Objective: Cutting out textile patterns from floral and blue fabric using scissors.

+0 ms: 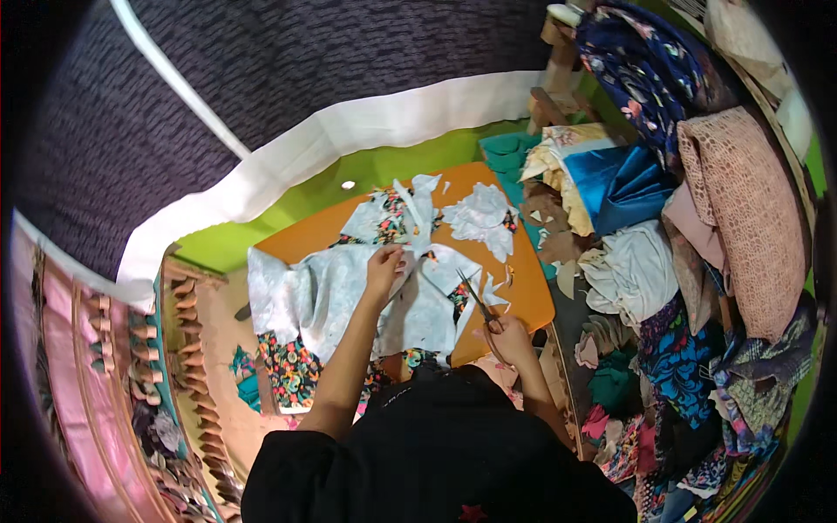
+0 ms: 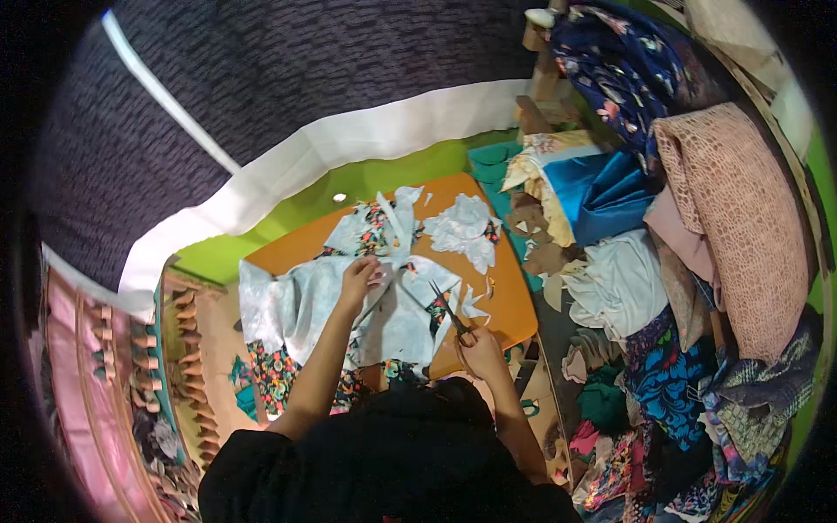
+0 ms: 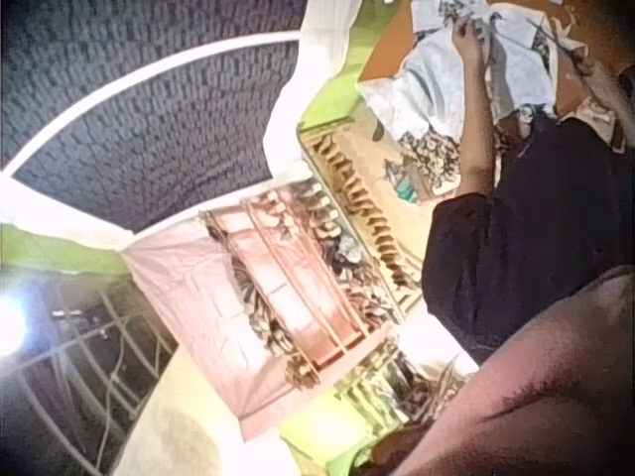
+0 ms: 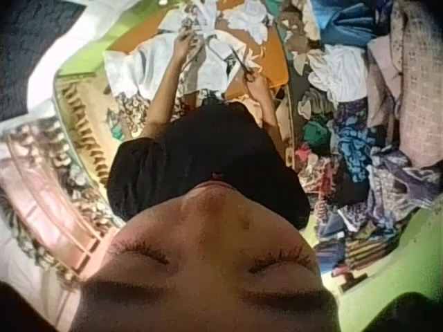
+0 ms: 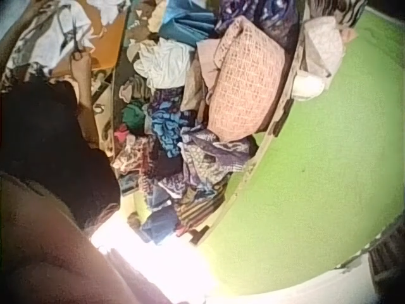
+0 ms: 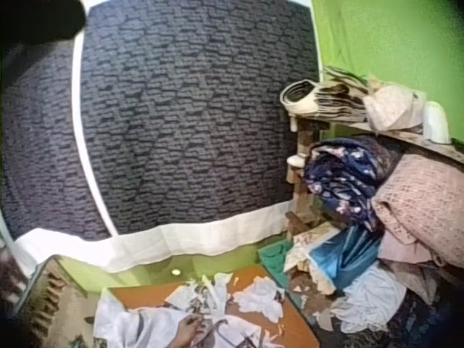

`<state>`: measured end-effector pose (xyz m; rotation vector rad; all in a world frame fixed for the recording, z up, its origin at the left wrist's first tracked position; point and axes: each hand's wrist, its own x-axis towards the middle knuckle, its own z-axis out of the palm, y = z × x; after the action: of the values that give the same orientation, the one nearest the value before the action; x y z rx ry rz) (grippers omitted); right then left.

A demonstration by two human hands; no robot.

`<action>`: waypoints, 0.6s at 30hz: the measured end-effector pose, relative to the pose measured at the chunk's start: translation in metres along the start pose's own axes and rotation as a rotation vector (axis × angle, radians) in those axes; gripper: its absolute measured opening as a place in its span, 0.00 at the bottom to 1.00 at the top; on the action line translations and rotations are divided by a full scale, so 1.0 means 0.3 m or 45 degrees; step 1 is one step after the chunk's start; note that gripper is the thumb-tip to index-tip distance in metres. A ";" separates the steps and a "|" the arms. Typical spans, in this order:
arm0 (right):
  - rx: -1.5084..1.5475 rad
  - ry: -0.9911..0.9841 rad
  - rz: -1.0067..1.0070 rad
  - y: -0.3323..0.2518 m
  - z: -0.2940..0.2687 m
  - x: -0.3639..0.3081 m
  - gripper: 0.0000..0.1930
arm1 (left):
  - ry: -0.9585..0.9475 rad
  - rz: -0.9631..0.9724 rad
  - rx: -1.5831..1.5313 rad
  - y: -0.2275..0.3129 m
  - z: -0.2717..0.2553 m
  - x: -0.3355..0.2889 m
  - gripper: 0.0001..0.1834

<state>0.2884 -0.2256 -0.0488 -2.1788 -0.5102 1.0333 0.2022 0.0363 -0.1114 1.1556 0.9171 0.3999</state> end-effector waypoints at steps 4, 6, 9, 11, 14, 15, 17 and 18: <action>0.011 0.204 -0.234 -0.034 0.051 -0.020 0.23 | 0.261 0.143 0.046 0.002 -0.191 -0.146 0.12; -0.032 0.133 -0.281 -0.010 0.092 0.009 0.24 | 0.376 0.162 0.119 -0.050 -0.306 -0.198 0.13; -0.106 -0.025 -0.285 -0.072 0.124 -0.010 0.25 | 0.573 0.214 0.204 -0.143 -0.432 -0.286 0.12; -0.181 -0.262 -0.216 -0.054 0.151 0.017 0.25 | 0.677 0.261 0.264 -0.191 -0.463 -0.347 0.12; -0.162 -0.257 -0.275 -0.012 0.243 0.048 0.23 | 0.733 0.384 0.427 -0.275 -0.493 -0.433 0.14; -0.175 -0.274 -0.284 -0.001 0.265 0.055 0.23 | 0.755 0.379 0.420 -0.303 -0.497 -0.455 0.14; 0.133 -0.467 -0.100 -0.034 0.306 0.036 0.23 | 0.878 0.255 0.537 -0.347 -0.500 -0.495 0.17; 0.252 -0.536 -0.074 -0.008 0.346 0.066 0.22 | 0.902 0.314 0.818 -0.383 -0.520 -0.497 0.23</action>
<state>0.2184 -0.1708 -0.1060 -1.7665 -0.6253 1.4544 -0.0286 -0.0175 -0.1711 1.7702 1.5967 0.7780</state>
